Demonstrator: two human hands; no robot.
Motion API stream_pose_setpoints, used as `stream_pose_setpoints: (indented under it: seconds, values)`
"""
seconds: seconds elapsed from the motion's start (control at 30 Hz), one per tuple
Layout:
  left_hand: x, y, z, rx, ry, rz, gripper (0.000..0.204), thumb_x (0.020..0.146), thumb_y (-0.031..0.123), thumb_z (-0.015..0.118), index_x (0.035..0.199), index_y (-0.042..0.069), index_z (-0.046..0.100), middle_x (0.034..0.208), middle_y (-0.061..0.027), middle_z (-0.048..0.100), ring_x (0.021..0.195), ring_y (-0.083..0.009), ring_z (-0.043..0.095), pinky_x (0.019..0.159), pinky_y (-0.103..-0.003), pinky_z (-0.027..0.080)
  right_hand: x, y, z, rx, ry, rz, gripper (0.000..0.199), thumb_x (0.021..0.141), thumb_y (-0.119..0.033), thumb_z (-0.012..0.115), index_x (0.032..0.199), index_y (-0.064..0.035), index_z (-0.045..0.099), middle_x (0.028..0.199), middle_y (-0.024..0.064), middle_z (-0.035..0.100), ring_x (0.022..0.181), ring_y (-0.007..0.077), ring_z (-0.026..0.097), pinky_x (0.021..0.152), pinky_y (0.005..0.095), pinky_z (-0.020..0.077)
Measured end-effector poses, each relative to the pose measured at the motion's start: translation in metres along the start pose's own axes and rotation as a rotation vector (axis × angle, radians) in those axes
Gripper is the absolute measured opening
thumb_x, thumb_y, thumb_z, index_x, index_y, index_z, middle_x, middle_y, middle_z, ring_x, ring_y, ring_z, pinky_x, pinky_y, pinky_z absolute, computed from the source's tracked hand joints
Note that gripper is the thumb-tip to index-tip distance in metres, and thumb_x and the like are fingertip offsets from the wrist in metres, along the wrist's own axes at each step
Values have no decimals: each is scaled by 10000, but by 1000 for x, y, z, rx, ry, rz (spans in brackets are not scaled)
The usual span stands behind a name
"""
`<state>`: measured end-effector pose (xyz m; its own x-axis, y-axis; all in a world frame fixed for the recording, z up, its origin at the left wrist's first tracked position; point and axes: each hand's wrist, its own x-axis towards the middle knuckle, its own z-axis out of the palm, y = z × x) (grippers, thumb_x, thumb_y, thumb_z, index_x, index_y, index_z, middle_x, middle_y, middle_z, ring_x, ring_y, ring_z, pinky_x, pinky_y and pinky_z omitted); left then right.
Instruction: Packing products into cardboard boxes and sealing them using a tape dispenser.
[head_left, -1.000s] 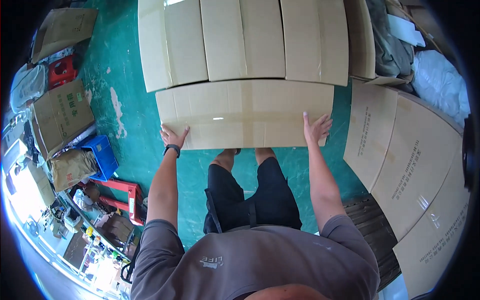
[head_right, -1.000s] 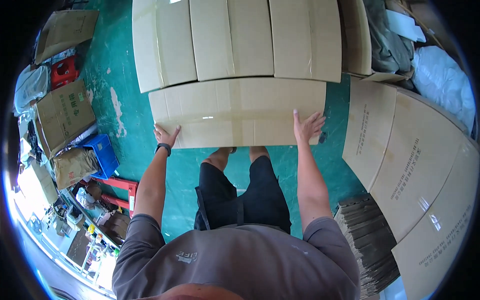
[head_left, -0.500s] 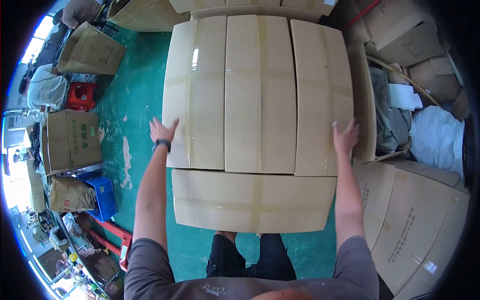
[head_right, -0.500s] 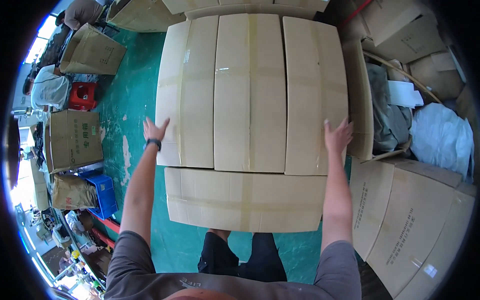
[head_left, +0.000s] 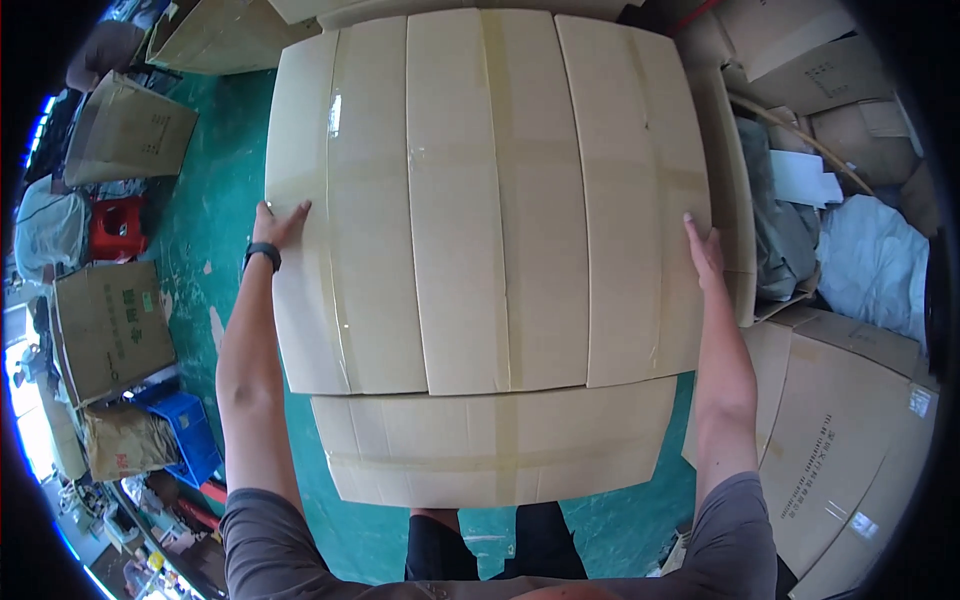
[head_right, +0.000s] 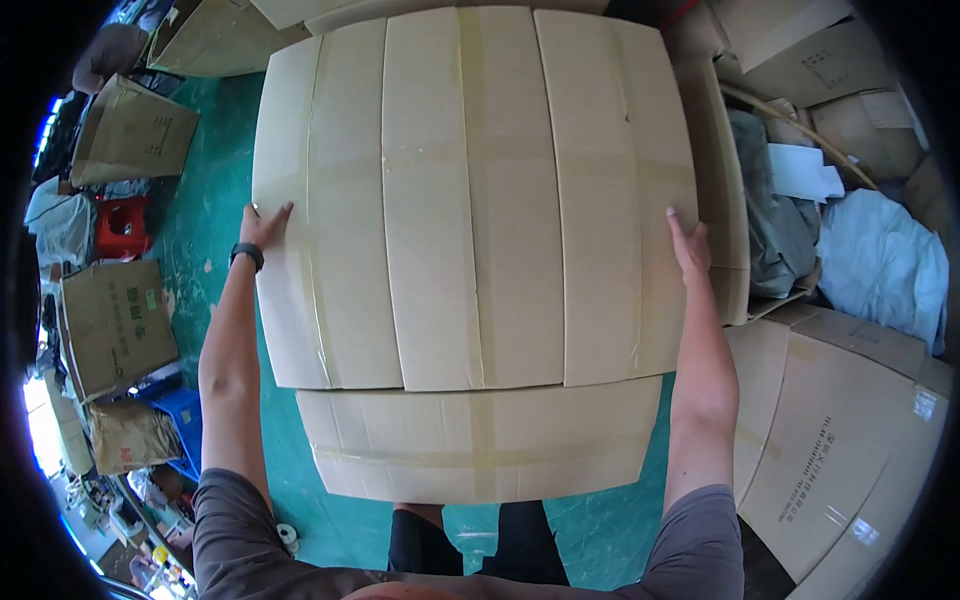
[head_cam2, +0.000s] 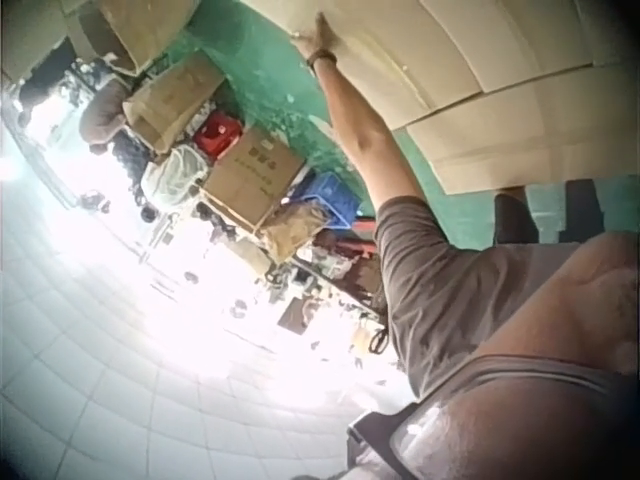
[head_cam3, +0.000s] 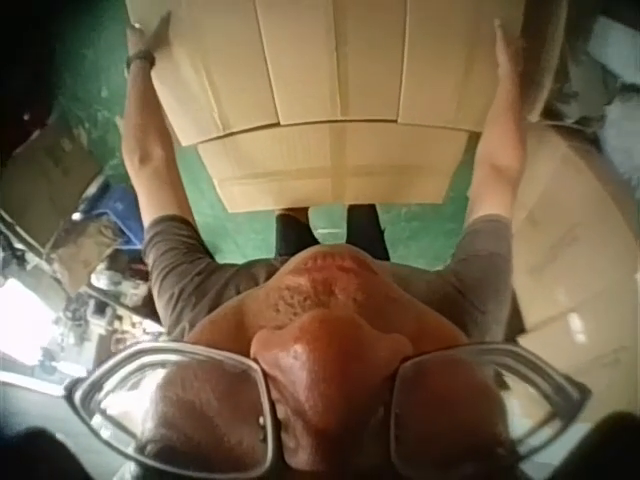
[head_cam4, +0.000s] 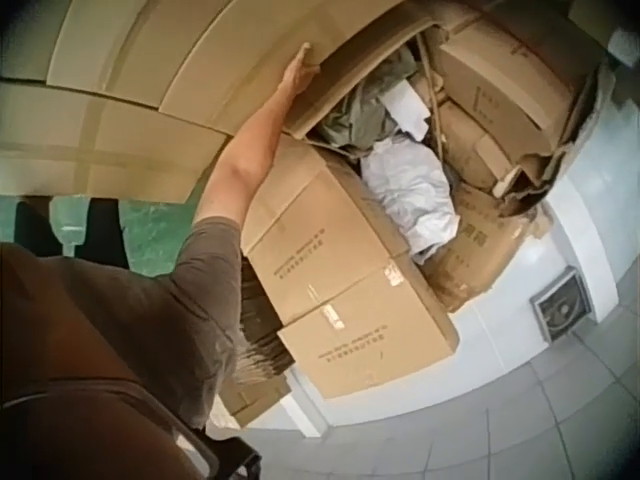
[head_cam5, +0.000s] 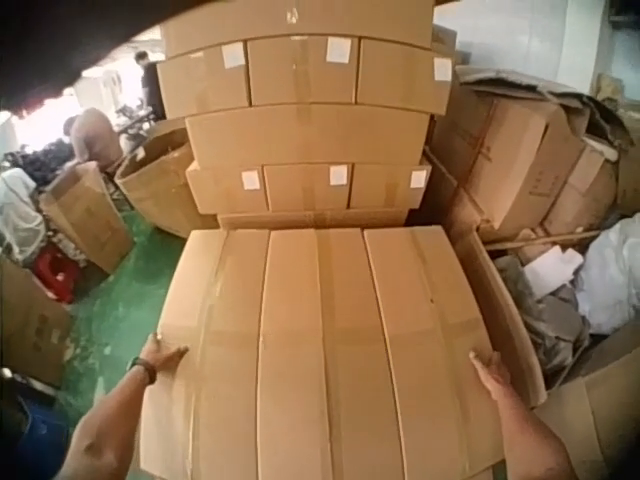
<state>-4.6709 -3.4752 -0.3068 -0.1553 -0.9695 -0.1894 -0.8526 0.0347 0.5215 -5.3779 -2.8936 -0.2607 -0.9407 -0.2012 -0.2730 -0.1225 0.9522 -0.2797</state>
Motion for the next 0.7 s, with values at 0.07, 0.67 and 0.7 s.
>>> stream_pose_setpoints:
  seconds: [0.07,0.67,0.7]
  values:
    - [-6,4,-4,-21,-12,11,1165,762,664,969,1467,-138,502,1392,-312,711,1301,-391,712,1111,-463,569,-15,-6,2,107,-36,-49,1290,835,-984,610,1647,0,418,1646,307,523,1529,448,520,1260,549,420]
    - [-156,-40,19,300,314,-64,1398,731,965,745,1670,-13,404,1566,-290,576,1473,-441,541,1225,-565,423,-79,61,42,-116,64,5,1333,839,-1017,540,1805,-166,194,1704,352,417,1568,526,435,1294,623,360]
    - [-155,-37,29,287,316,12,1395,735,966,740,1667,-16,406,1561,-297,576,1466,-447,544,1228,-571,420,-75,62,33,-115,90,14,1333,839,-1017,540,1805,-166,194,1704,352,417,1568,526,435,1294,623,360]
